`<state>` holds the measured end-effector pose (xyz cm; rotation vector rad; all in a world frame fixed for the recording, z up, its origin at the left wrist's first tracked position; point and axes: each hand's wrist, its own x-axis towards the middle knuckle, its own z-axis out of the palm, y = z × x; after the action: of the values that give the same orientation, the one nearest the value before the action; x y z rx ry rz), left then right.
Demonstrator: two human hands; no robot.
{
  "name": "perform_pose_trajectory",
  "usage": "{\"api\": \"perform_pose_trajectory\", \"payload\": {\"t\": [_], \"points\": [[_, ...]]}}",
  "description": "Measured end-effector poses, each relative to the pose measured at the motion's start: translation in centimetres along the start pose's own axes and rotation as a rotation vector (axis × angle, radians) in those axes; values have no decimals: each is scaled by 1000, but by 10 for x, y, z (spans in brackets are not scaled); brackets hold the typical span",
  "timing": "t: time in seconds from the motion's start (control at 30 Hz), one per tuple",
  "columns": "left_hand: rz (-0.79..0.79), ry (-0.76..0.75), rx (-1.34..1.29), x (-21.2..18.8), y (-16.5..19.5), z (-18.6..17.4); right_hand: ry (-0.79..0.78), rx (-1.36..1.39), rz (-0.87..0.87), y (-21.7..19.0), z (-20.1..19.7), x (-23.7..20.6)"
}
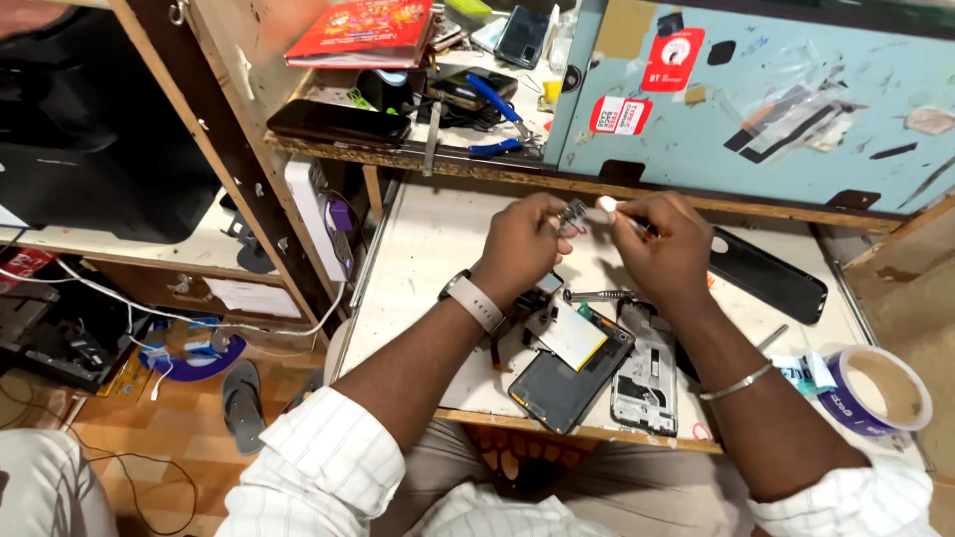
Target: The person sits at a repair bench working on a small disassembled phone component held in one hand, using a white handheld tool to work on it and picking at its parts. Disassembled phone bodies, a battery, and a phone case lie on the bench around them as they continue handling the component.
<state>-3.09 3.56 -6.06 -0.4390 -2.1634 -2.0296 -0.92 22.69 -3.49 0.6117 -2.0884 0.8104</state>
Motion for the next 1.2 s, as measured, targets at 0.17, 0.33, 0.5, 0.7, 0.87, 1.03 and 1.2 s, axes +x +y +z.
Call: {"api": "perform_pose_trajectory", "payload": {"t": [0.17, 0.33, 0.5, 0.7, 0.87, 1.03, 1.2], "points": [[-500, -100, -537, 11, -8, -5, -158, 68, 51, 7, -1, -5], [-571, -234, -557, 13, -10, -14, -229, 145, 64, 9, -5, -6], [-604, -286, -697, 11, -1, -16, -171, 412, 171, -3, 0, -6], [-498, -598, -679, -3, 9, -12, -282, 506, 239, -22, 4, -8], [-459, -663, -544, -7, 10, -9, -404, 360, 184, -6, 0, -5], [-297, -433, -520, 3, 5, -9, -265, 356, 430, 20, 0, -3], [3, -99, -84, 2, 2, -7, -180, 450, 369, 32, -5, -2]]}}
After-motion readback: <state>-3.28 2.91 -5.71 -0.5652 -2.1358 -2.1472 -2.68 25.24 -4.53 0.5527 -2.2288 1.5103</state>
